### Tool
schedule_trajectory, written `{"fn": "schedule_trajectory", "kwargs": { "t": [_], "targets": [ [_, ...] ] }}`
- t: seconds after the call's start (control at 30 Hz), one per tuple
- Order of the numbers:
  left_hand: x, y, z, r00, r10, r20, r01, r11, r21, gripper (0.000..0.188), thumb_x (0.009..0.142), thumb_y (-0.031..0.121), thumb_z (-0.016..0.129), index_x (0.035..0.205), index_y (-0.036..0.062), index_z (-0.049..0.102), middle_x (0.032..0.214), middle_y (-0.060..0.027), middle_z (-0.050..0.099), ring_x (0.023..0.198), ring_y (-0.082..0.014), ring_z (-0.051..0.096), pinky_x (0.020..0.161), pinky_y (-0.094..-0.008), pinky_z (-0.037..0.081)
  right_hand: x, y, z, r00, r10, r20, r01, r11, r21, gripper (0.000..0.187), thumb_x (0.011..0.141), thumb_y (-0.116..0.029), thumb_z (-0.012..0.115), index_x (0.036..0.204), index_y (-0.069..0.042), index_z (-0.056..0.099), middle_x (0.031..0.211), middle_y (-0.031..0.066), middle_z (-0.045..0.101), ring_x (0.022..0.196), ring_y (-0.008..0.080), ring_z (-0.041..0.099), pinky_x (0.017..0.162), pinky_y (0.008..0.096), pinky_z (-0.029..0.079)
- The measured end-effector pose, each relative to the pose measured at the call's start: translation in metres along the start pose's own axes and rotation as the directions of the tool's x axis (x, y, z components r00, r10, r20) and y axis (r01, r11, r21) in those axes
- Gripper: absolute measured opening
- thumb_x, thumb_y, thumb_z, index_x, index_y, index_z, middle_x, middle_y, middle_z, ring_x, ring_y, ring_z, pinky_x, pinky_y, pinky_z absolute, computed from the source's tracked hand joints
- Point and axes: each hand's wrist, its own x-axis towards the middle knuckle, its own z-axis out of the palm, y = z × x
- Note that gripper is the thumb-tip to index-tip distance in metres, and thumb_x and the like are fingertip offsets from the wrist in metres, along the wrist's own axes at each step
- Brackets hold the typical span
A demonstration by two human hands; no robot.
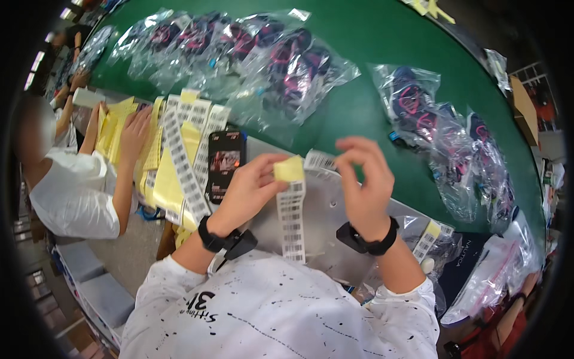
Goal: The person applies barcode labels to plastic-wrapped footwear packages on a green conveyor table. They peel labels from sheets, place them on the packages, and smooth them down. A coworker is visible nearby also handling labels.
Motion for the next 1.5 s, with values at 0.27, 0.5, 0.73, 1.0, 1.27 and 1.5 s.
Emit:
{"fn": "schedule_trajectory", "kwargs": {
  "t": [0.27,0.5,0.73,1.0,1.27,1.5],
  "targets": [
    [0.0,-0.003,0.005,0.998,-0.035,0.045,0.034,0.999,0.03,0.044,0.087,-0.005,0.062,0.129,-0.0052,0.048,0.123,-0.0155,0.062,0.102,-0.0151,0.065,0.084,-0.0244,0.052,0.107,0.149,0.015,0.986,0.118,0.114,-0.063,0.914,-0.401,0.066,0.089,-0.002,0.055,0.149,-0.01,0.03,0.123,0.0184,0.06,0.115,0.0373,0.056,0.099,0.0457,0.044],
    [-0.006,0.004,-0.003,0.998,-0.058,-0.005,0.057,0.998,-0.023,0.047,0.087,-0.007,0.062,0.131,-0.0051,0.047,0.123,-0.0161,0.061,0.101,-0.0151,0.065,0.084,-0.024,0.052,0.104,0.159,0.004,0.967,-0.042,0.25,0.193,0.764,-0.616,0.073,0.087,-0.009,0.061,0.151,-0.016,0.026,0.1,0.0187,0.067,0.104,0.0407,0.059,0.09,0.0478,0.047],
    [-0.002,0.002,0.002,0.997,-0.069,0.025,0.07,0.997,-0.045,0.047,0.087,-0.007,0.061,0.131,-0.0065,0.046,0.124,-0.0168,0.06,0.1,-0.015,0.065,0.082,-0.0235,0.053,0.154,0.192,-0.003,0.681,0.716,-0.15,-0.578,0.653,0.49,0.014,0.084,-0.006,0.068,0.096,-0.003,0.063,0.068,-0.002,0.052,0.051,0.0057,0.043,0.04,0.022,0.031],
    [0.001,0.004,0.003,0.998,-0.061,-0.017,0.06,0.994,-0.089,0.045,0.089,-0.007,0.06,0.132,-0.0066,0.046,0.122,-0.0169,0.062,0.101,-0.0168,0.066,0.084,-0.0247,0.053,0.168,0.209,0.028,0.568,0.823,-0.028,-0.635,0.459,0.621,0.008,0.081,-0.001,0.069,0.085,0.0,0.062,0.06,0.0001,0.048,0.043,0.0089,0.039,0.037,0.0258,0.027],
    [0.005,0.005,0.013,0.997,-0.072,-0.012,0.07,0.994,-0.085,0.047,0.087,-0.007,0.061,0.131,-0.0059,0.047,0.125,-0.0177,0.061,0.1,-0.0168,0.067,0.083,-0.0229,0.053,0.18,0.226,0.05,0.682,0.675,-0.283,-0.73,0.651,-0.207,0.023,0.071,-0.022,0.08,0.082,-0.003,0.073,0.09,0.0185,0.071,0.086,0.0316,0.07,0.072,0.0408,0.056],
    [-0.005,0.014,0.011,0.999,-0.02,-0.035,0.018,0.997,-0.077,0.047,0.088,-0.006,0.061,0.132,-0.0054,0.046,0.125,-0.0182,0.06,0.099,-0.0164,0.066,0.082,-0.0231,0.052,0.205,0.165,0.014,0.741,0.67,-0.046,-0.448,0.442,-0.777,0.039,0.081,-0.032,0.072,0.11,-0.006,0.07,0.117,0.0171,0.067,0.11,0.0334,0.064,0.09,0.0417,0.054]
  ]
}}
